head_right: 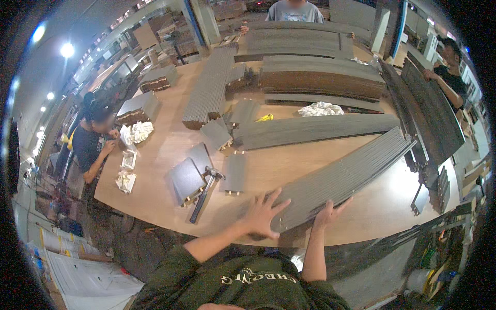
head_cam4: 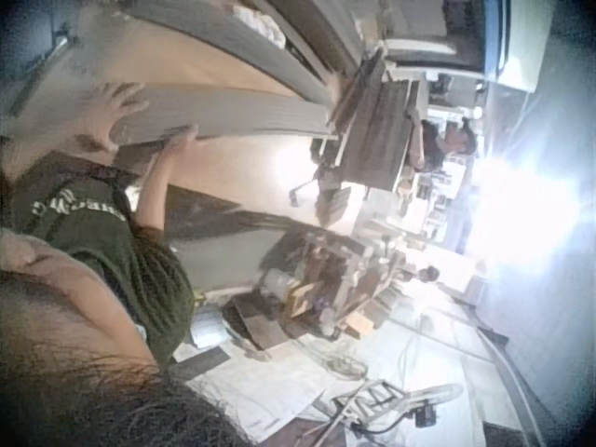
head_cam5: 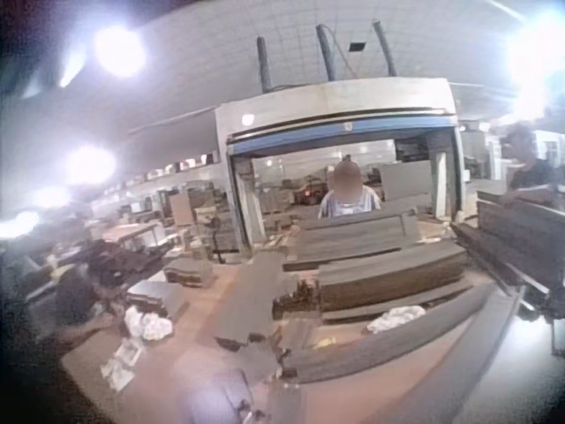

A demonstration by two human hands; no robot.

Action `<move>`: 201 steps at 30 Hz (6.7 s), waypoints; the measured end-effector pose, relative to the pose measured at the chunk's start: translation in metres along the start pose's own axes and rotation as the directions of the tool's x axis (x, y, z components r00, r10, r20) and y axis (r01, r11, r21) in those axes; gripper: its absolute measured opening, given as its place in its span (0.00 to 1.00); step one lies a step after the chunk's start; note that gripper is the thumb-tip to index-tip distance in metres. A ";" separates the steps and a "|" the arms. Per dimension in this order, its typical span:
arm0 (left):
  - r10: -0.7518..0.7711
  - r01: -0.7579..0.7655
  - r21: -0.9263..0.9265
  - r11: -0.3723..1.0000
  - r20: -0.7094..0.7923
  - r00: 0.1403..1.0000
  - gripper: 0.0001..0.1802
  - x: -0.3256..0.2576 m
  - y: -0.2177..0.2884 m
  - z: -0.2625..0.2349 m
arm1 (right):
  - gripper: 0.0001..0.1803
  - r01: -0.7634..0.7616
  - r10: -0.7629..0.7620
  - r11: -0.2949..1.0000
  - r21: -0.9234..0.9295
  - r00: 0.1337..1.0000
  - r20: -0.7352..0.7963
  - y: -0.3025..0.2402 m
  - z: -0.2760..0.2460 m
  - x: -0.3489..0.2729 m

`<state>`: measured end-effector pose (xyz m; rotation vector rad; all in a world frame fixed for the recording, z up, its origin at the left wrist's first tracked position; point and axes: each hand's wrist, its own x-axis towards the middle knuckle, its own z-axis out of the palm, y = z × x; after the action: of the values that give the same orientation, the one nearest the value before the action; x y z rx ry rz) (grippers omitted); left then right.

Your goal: The person assembles large wooden furniture panels on a workbench by aligning sections, applying glue, and using a hammer and a cloth to join and clean the pieces alongside several other workers.

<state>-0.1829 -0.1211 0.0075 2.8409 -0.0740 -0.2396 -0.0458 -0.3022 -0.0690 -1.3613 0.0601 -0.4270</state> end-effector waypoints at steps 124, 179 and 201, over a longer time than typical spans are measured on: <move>-0.349 0.338 -0.105 0.935 -0.428 0.833 0.41 0.215 -0.219 -0.056 | 0.42 0.434 -0.225 0.670 -0.602 0.892 0.393 0.005 0.150 0.104; -0.495 0.591 -0.133 0.795 -0.705 0.507 0.17 0.113 -0.303 -0.045 | 0.56 0.844 0.098 0.419 -0.336 0.326 0.940 -0.023 0.136 0.055; -0.774 0.259 -0.743 0.617 -0.513 0.372 0.52 0.084 -0.224 0.043 | 0.48 0.544 -0.016 0.649 -0.532 0.708 0.706 0.007 0.118 0.005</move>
<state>-0.1014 0.0751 -0.1108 1.9720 1.0129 0.8316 -0.0057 -0.1922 -0.0489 -2.2733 -0.6796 -0.1670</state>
